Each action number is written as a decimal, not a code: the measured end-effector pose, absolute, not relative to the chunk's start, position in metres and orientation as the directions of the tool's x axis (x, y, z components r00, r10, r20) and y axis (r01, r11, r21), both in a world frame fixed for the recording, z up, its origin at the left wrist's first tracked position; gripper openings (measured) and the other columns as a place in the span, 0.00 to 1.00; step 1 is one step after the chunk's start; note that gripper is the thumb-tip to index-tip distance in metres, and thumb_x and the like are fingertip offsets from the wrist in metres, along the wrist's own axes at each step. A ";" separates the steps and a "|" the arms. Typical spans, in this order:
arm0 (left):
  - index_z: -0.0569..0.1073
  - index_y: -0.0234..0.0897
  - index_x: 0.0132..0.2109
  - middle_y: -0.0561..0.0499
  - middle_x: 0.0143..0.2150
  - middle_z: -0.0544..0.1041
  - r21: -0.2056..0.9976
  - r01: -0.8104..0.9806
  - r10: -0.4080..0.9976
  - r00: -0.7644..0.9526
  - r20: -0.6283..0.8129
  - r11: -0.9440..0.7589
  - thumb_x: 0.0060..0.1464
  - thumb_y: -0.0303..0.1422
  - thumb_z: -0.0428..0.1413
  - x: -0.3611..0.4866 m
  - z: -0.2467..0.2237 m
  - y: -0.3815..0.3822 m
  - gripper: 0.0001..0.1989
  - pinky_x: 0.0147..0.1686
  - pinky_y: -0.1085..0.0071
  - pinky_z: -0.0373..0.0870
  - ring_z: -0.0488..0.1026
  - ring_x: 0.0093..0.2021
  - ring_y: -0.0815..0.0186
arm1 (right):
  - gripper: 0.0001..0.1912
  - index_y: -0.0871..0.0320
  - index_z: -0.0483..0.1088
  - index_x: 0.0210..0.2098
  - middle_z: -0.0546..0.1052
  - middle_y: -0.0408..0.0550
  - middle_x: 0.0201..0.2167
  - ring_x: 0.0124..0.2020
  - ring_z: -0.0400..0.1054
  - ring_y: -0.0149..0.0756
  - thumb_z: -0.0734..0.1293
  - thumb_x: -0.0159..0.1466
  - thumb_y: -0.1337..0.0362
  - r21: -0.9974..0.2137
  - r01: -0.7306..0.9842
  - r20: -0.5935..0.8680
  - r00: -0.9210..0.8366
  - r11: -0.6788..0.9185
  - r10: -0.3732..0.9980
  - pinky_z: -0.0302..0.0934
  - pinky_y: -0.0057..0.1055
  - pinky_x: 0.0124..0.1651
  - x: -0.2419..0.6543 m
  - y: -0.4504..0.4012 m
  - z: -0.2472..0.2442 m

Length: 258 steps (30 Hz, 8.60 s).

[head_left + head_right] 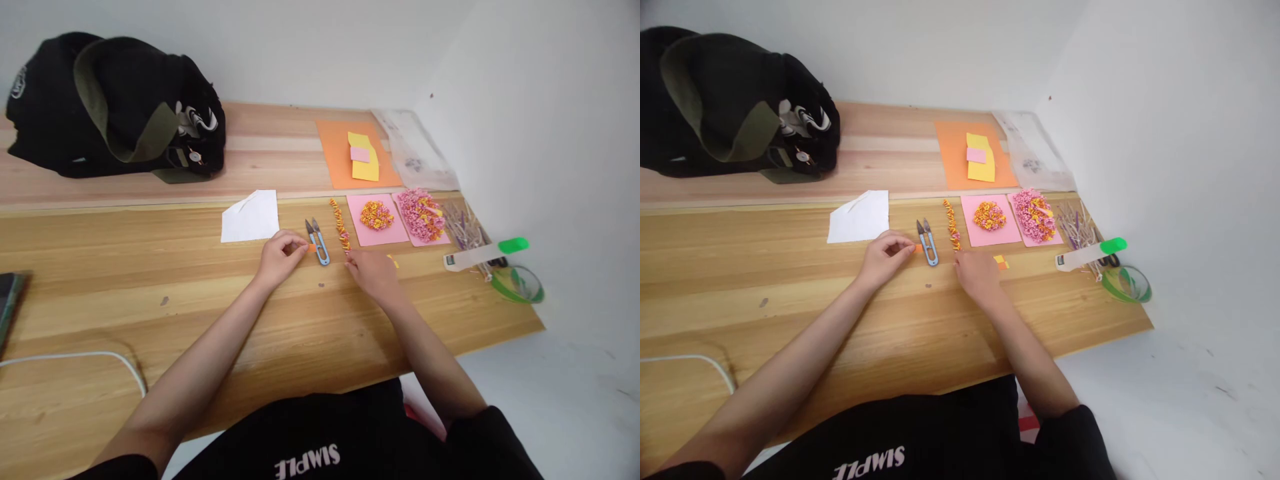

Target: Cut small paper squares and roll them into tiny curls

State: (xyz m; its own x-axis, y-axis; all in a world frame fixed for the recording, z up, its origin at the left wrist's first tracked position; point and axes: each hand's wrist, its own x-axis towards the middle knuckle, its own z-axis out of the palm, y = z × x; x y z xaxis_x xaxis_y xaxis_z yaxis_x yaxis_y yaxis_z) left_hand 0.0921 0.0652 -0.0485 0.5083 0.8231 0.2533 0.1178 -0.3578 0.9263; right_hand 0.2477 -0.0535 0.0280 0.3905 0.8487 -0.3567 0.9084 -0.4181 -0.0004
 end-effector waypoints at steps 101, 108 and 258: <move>0.77 0.36 0.29 0.51 0.31 0.76 0.907 0.153 0.807 0.531 0.259 -0.392 0.48 0.30 0.59 0.092 -0.047 0.065 0.03 0.30 0.72 0.67 0.69 0.28 0.70 | 0.17 0.54 0.77 0.47 0.81 0.53 0.38 0.41 0.74 0.46 0.59 0.66 0.60 -0.082 0.709 -0.184 0.680 -0.700 0.710 0.60 0.33 0.36 0.260 -0.076 0.020; 0.76 0.37 0.28 0.51 0.30 0.76 0.906 0.167 0.812 0.526 0.251 -0.388 0.48 0.31 0.59 0.092 -0.048 0.065 0.03 0.29 0.72 0.67 0.68 0.28 0.69 | 0.16 0.54 0.77 0.44 0.81 0.52 0.37 0.39 0.75 0.45 0.60 0.65 0.62 -0.098 0.754 -0.247 0.614 -0.650 0.750 0.58 0.33 0.34 0.254 -0.082 0.013; 0.79 0.40 0.29 0.49 0.36 0.80 0.949 0.246 0.921 0.378 0.092 -0.196 0.46 0.41 0.63 0.061 -0.029 0.006 0.09 0.43 0.64 0.73 0.76 0.39 0.61 | 0.11 0.58 0.73 0.30 0.70 0.37 0.18 0.16 0.62 0.23 0.69 0.52 0.56 -0.948 -0.294 -0.235 0.395 -0.120 0.888 0.55 0.23 0.19 0.193 -0.057 -0.035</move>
State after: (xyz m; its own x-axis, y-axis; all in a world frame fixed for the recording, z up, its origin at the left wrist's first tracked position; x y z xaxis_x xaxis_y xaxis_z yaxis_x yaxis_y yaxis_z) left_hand 0.0605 0.0057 -0.0291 0.3784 0.9210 0.0924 0.2461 -0.1963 0.9492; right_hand 0.1929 -0.0575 -0.0354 0.3948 0.8882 -0.2350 -0.2938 -0.1203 -0.9483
